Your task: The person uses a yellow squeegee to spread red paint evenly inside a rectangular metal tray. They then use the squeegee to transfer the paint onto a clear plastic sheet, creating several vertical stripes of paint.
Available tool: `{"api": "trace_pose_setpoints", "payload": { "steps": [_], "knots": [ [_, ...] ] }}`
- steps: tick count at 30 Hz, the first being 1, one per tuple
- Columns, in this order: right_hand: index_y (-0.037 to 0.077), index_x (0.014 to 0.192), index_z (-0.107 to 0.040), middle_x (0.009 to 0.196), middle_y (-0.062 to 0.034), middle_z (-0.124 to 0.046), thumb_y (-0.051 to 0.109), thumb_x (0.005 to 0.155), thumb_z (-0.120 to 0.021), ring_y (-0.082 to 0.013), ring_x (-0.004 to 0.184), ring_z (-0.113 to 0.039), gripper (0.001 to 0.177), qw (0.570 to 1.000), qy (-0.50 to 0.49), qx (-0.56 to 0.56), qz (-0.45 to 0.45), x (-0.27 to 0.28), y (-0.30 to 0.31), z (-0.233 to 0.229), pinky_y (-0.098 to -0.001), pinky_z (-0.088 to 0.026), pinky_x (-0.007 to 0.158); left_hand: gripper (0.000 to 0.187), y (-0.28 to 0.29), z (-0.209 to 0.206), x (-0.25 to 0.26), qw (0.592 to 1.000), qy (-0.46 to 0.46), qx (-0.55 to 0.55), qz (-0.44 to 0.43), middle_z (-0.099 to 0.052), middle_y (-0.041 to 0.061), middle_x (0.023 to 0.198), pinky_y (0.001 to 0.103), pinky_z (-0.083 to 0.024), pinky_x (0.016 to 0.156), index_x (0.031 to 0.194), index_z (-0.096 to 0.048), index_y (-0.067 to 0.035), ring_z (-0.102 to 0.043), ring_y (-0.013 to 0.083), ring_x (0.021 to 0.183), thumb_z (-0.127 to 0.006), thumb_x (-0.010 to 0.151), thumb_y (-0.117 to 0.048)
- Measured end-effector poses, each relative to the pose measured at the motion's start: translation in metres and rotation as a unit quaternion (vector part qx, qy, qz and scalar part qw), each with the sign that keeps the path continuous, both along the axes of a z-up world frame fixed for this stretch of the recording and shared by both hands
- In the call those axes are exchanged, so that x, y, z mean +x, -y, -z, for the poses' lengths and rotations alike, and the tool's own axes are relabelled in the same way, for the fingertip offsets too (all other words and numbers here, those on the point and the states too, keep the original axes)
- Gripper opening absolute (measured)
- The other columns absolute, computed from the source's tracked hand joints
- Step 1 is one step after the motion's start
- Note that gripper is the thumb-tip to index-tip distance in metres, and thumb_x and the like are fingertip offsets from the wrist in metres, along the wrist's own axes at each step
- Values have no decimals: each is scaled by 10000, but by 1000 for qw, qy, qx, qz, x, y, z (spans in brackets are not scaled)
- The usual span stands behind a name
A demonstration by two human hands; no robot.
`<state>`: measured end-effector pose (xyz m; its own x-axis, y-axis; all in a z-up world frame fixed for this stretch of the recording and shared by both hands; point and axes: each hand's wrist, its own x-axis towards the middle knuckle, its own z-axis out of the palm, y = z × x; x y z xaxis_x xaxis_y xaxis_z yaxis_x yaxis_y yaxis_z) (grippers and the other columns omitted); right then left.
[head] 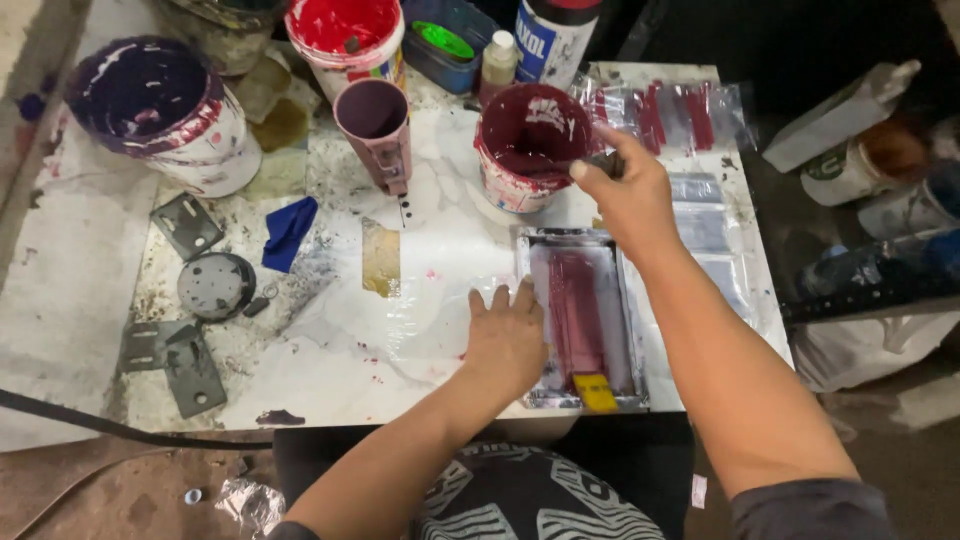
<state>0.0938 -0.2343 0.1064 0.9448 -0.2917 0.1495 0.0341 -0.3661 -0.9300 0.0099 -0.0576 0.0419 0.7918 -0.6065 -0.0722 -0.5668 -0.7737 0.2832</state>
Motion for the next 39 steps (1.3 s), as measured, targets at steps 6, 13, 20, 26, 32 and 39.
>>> {"api": "trace_pose_setpoints", "payload": {
  "steps": [6, 13, 20, 26, 32, 39],
  "knots": [
    [255, 1074, -806, 899, -25, -749, 311, 894, -813, -251, 877, -724, 188, 972, -18, -233, -24, 35, 15, 34, -380, -566, 765, 525, 0, -8, -3, 1000, 7, 11, 14, -562, 262, 1410, 743, -327, 1002, 1251, -665, 51, -541, 478, 1239, -787, 838, -249],
    [134, 1047, -783, 680, -70, -663, 94, 887, -713, -120, 555, -595, 179, 993, 79, -48, 76, 1, 15, 3, -285, -480, 503, 609, -8, -8, -10, 1000, 7, 5, 9, -530, 260, 1454, 763, -326, 997, 1316, -620, 54, -529, 486, 1259, -789, 839, -286],
    [71, 993, -733, 650, -105, -639, 69, 831, -710, -100, 447, -520, 165, 951, 107, 216, 195, -11, 36, 21, -218, -408, 409, 686, -7, -9, -9, 999, -18, 27, 10, -491, 246, 1506, 766, -304, 1024, 1380, -568, 52, -502, 485, 1295, -763, 859, -351],
    [102, 955, -676, 670, -54, -612, 88, 878, -678, -83, 499, -511, 78, 908, 68, 356, 209, -22, 43, 32, -183, -380, 470, 692, -6, -13, -8, 998, -28, 50, 15, -459, 248, 1535, 755, -301, 1040, 1403, -542, 53, -480, 481, 1322, -745, 878, -350],
    [159, 877, -586, 735, -31, -599, 84, 916, -658, -76, 569, -492, 111, 870, 24, 448, 204, -28, 48, 46, -171, -370, 512, 677, -5, -13, -11, 998, -28, 52, 10, -463, 243, 1534, 745, -301, 1047, 1398, -551, 51, -484, 467, 1321, -750, 878, -335],
    [167, 912, -562, 758, -33, -602, 95, 951, -654, -83, 589, -487, 123, 878, 2, 431, 206, -29, 50, 57, -187, -365, 526, 658, -4, -6, -10, 999, -2, 35, 2, -497, 249, 1499, 740, -328, 1029, 1362, -585, 47, -516, 458, 1289, -784, 849, -314]
  ]
}}
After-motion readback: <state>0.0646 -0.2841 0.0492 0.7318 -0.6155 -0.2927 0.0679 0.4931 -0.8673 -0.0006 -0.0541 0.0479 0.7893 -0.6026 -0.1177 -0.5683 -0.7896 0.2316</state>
